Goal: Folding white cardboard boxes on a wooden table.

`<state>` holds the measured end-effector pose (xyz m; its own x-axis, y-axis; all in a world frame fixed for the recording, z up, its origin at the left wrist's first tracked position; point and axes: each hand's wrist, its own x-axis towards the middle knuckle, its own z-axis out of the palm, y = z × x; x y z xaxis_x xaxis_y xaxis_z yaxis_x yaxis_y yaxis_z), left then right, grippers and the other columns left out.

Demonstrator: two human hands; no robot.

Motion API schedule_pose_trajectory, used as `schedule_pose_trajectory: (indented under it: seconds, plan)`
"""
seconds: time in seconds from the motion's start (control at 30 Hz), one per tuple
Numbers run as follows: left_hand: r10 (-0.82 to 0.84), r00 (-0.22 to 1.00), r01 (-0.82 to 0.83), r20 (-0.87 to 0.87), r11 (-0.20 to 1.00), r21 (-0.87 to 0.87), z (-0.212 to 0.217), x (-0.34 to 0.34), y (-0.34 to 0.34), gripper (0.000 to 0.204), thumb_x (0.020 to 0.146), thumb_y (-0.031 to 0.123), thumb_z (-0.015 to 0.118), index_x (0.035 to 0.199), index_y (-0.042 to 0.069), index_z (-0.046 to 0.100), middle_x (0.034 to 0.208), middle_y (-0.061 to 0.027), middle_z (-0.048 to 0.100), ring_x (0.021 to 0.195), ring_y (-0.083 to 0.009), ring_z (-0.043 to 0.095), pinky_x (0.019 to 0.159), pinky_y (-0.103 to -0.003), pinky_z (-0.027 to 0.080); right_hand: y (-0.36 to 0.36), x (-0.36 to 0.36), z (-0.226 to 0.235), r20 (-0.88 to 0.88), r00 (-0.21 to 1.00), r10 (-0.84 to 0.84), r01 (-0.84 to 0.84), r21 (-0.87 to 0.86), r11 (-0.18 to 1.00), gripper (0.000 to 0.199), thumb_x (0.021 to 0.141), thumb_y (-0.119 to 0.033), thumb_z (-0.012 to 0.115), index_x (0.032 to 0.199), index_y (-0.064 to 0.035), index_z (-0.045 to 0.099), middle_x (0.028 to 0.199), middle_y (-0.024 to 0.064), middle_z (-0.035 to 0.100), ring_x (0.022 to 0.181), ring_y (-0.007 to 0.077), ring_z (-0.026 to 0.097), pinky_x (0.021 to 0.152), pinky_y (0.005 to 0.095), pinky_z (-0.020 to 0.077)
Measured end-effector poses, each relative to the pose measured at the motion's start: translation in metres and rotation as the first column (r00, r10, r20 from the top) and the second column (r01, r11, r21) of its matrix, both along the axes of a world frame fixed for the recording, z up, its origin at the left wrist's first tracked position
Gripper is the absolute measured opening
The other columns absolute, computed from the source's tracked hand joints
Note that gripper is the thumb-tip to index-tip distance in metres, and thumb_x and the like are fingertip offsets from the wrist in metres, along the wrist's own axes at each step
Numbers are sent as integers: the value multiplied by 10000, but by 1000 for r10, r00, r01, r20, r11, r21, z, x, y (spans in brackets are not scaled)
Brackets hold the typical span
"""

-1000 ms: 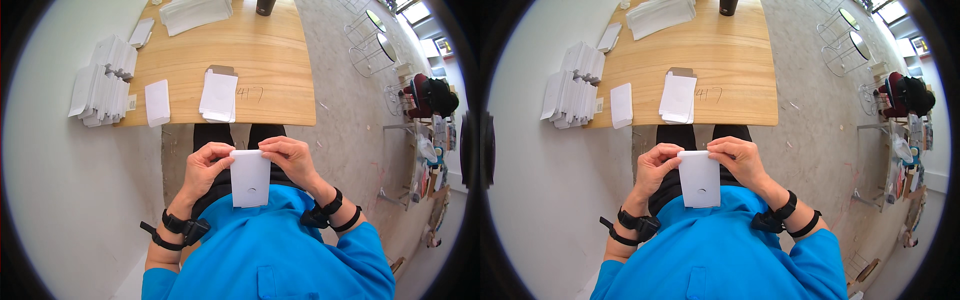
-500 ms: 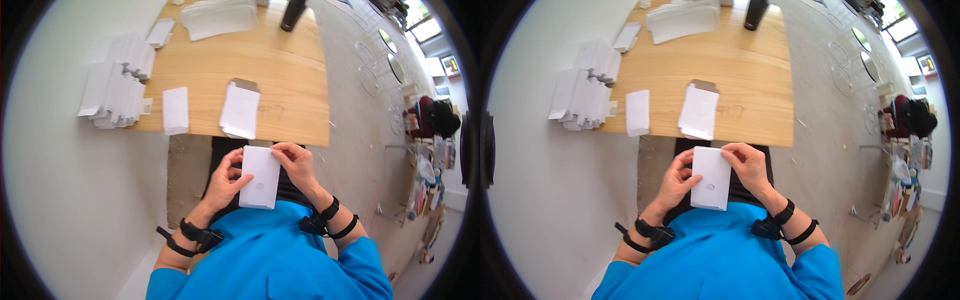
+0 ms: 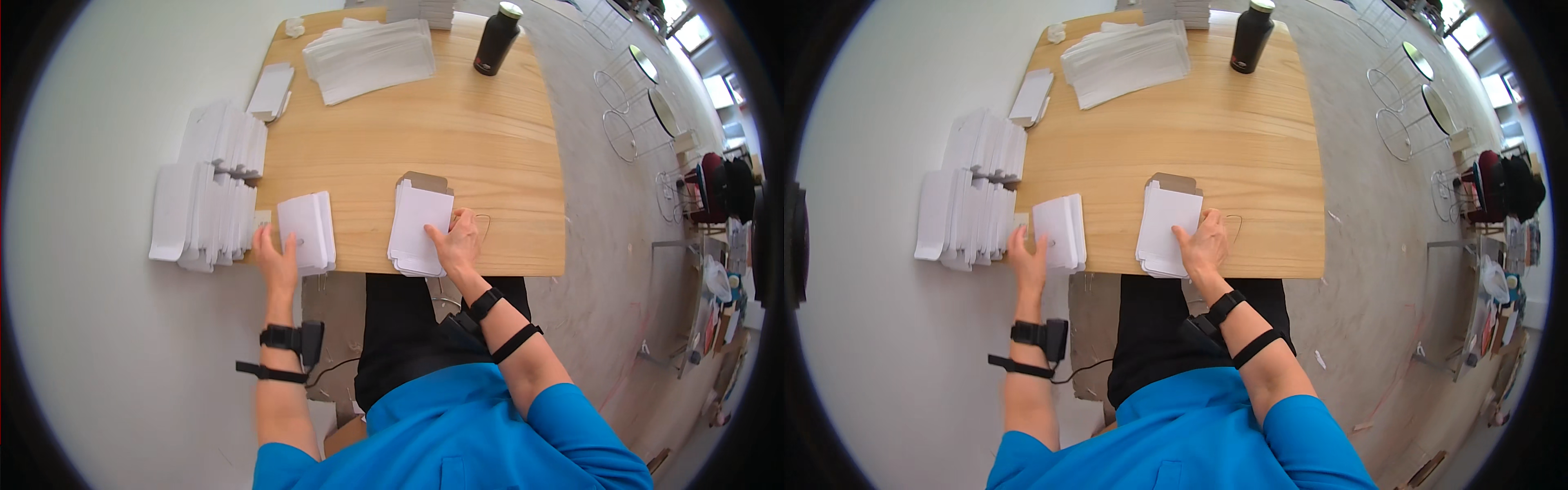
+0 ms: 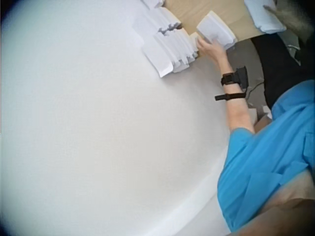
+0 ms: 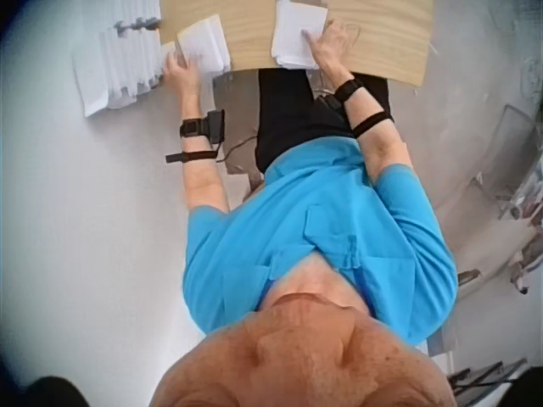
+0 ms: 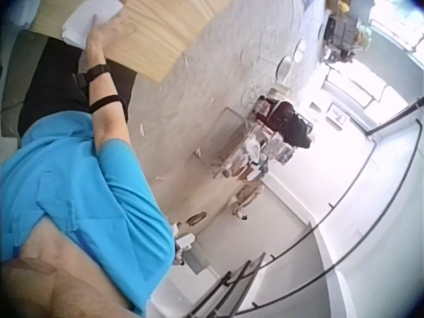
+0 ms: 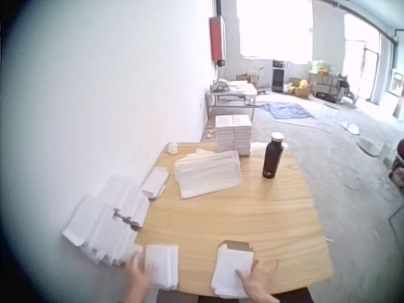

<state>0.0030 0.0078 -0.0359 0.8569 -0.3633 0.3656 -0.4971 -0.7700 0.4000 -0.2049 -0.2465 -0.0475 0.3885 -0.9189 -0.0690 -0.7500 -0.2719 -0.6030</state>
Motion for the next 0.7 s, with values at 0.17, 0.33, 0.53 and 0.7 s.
schedule_pose_trajectory:
  seconds: [0.17,0.33,0.53,0.7]
  plan:
    - [-342,903,261,-260,917,-300,57,-76,-62,382,928,209,643,1231,-18,592,1267,-156,596,1224,-335,531,1051,-414,408,-33,-24,0,203,964,-173,105,308,946,349,811,-251,789,968,18,631,812,57,666,758,196,645,690,337,521]
    - [-542,652,218,-530,804,-554,73,-144,-116,322,1004,183,575,1239,-38,583,1224,-97,633,1123,-167,594,980,-307,462,-28,-65,56,556,798,-234,-181,591,786,264,846,-176,760,975,23,644,785,29,661,717,103,604,653,275,498]
    - [-661,297,21,-690,727,-687,98,-168,-109,275,1012,158,573,1198,-38,624,908,-21,686,801,-44,580,720,-214,480,-4,-104,132,463,855,235,-156,-202,967,414,765,-146,808,1120,-67,610,1100,92,608,980,232,585,795,352,467]
    - [-659,440,273,-611,746,-608,133,-203,-101,229,999,145,589,1149,-11,661,738,-30,646,704,-44,520,648,-231,459,-14,-109,168,209,753,624,-443,-540,715,472,688,-226,843,1067,-83,602,1025,89,604,978,308,562,882,400,404]
